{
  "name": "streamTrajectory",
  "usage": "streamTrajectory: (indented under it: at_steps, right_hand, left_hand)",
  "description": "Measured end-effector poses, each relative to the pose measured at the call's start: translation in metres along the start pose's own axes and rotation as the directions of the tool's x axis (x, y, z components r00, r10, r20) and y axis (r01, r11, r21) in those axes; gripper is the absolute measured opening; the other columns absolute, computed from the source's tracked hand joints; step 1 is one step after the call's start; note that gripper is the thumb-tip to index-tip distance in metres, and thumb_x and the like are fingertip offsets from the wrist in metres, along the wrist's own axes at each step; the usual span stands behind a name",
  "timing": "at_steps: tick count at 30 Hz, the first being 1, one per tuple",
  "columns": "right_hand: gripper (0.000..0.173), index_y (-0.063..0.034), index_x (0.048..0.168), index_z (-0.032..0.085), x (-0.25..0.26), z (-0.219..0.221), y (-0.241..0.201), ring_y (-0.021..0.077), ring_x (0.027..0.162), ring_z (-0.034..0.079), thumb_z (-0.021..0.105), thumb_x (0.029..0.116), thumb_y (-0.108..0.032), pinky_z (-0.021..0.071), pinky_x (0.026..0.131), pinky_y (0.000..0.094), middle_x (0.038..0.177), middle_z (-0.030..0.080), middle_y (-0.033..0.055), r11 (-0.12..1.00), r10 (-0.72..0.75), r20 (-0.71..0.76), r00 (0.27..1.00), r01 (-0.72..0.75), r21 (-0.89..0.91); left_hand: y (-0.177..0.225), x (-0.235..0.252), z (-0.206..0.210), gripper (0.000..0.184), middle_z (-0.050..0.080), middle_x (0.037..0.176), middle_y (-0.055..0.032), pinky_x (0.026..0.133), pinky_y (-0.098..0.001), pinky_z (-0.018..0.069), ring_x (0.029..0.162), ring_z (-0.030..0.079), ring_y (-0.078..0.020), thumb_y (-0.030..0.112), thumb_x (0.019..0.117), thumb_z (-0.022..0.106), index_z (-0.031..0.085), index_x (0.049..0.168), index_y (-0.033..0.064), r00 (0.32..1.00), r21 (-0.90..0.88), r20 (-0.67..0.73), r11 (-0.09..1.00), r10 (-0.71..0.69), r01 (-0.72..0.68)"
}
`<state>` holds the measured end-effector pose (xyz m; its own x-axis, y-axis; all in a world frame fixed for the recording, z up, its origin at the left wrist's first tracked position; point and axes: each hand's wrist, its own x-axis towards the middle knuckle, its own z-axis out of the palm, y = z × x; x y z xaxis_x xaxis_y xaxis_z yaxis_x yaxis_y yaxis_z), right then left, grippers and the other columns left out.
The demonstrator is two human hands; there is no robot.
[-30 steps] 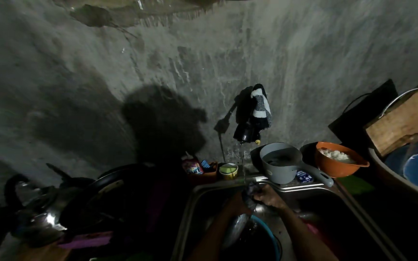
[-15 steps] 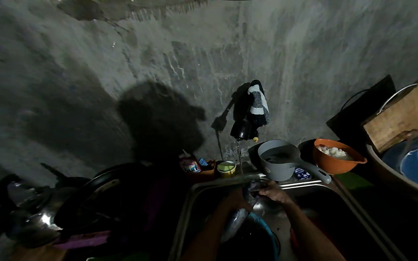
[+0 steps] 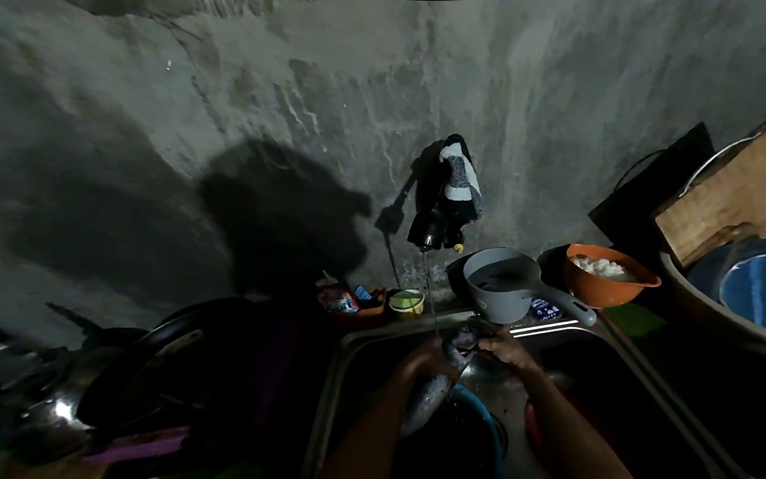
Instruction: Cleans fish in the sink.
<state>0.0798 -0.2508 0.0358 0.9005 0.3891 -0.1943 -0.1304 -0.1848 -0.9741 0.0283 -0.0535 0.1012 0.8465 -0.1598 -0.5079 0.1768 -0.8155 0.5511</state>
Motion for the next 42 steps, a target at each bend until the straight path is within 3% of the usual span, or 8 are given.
streamTrajectory:
  at_steps: [4,14,26,30,35,39,42]
  right_hand:
    - [0.023,0.004,0.117,0.066,0.001,-0.005,0.006,0.0085,0.074,0.063,0.065,0.0941,0.0,0.0552,0.071,0.0273,0.091,0.069,0.0081,1.0,-0.004,-0.002,1.0,0.004,0.014]
    - [0.007,0.0022,0.101,0.067,-0.002,-0.016,0.013,0.0057,0.06,0.056,0.063,0.0945,0.001,0.0503,0.058,0.0231,0.074,0.064,0.0021,0.994,0.057,-0.004,0.998,-0.056,0.092]
    - [0.007,0.0019,0.096,0.067,-0.001,-0.028,0.025,0.0078,0.061,0.057,0.061,0.0972,-0.002,0.0518,0.06,0.0254,0.073,0.063,0.0024,0.982,0.16,-0.058,0.985,-0.153,0.112]
    - [0.01,0.004,0.101,0.066,-0.011,-0.055,0.032,0.0075,0.063,0.058,0.059,0.099,-0.002,0.0515,0.061,0.0251,0.077,0.064,0.0038,0.983,0.149,-0.165,0.975,-0.128,0.135]
    - [0.011,0.0047,0.102,0.063,-0.03,-0.082,0.035,0.0074,0.057,0.055,0.055,0.1015,-0.002,0.0512,0.057,0.0248,0.071,0.06,0.0021,0.981,0.178,-0.233,0.956,-0.153,0.123]
    - [0.019,0.0075,0.113,0.065,-0.045,-0.104,0.058,0.0108,0.072,0.063,0.057,0.1035,-0.006,0.0565,0.07,0.0282,0.087,0.068,0.01,0.981,0.191,-0.24,0.952,-0.178,0.075]
    - [0.021,0.008,0.116,0.064,-0.067,-0.11,0.057,0.0124,0.073,0.06,0.056,0.1043,-0.007,0.0529,0.07,0.0294,0.092,0.065,0.0125,0.956,0.267,-0.238,0.934,-0.288,-0.059]
  left_hand:
    - [0.003,0.0,0.002,0.078,0.059,0.132,-0.0248,0.104,-0.0546,0.0467,0.123,0.059,-0.0363,0.022,0.0774,0.086,0.049,0.142,-0.0023,0.999,0.01,0.006,0.999,-0.039,0.039]
    - [0.006,0.004,0.003,0.077,0.059,0.133,-0.0257,0.104,-0.0561,0.046,0.122,0.059,-0.0372,0.021,0.08,0.084,0.048,0.143,-0.002,0.996,0.028,0.056,0.998,-0.063,0.061]
    - [0.006,0.009,0.007,0.076,0.06,0.131,-0.0241,0.102,-0.0543,0.0473,0.119,0.06,-0.0351,0.022,0.0792,0.084,0.048,0.142,-0.0017,0.995,0.044,0.084,0.998,-0.056,0.053]
    - [-0.01,0.005,-0.003,0.074,0.058,0.134,-0.0272,0.105,-0.0569,0.0451,0.123,0.058,-0.039,0.02,0.0825,0.084,0.048,0.144,-0.0022,0.996,0.123,0.078,0.992,-0.04,0.031]
    - [-0.033,0.005,-0.004,0.082,0.053,0.14,-0.0297,0.109,-0.0563,0.042,0.13,0.053,-0.0414,0.027,0.0838,0.084,0.042,0.147,-0.0056,0.99,0.17,0.062,0.979,-0.123,0.111]
    - [-0.045,0.0,0.002,0.089,0.048,0.146,-0.03,0.114,-0.0543,0.0383,0.136,0.049,-0.0406,0.026,0.0838,0.084,0.036,0.151,-0.0059,0.993,0.113,0.027,0.987,-0.119,0.115]
    - [-0.053,-0.001,0.01,0.084,0.053,0.142,-0.0285,0.111,-0.0541,0.0409,0.131,0.053,-0.0395,0.023,0.0828,0.085,0.041,0.149,-0.0045,0.994,0.05,0.002,0.993,-0.11,0.11]
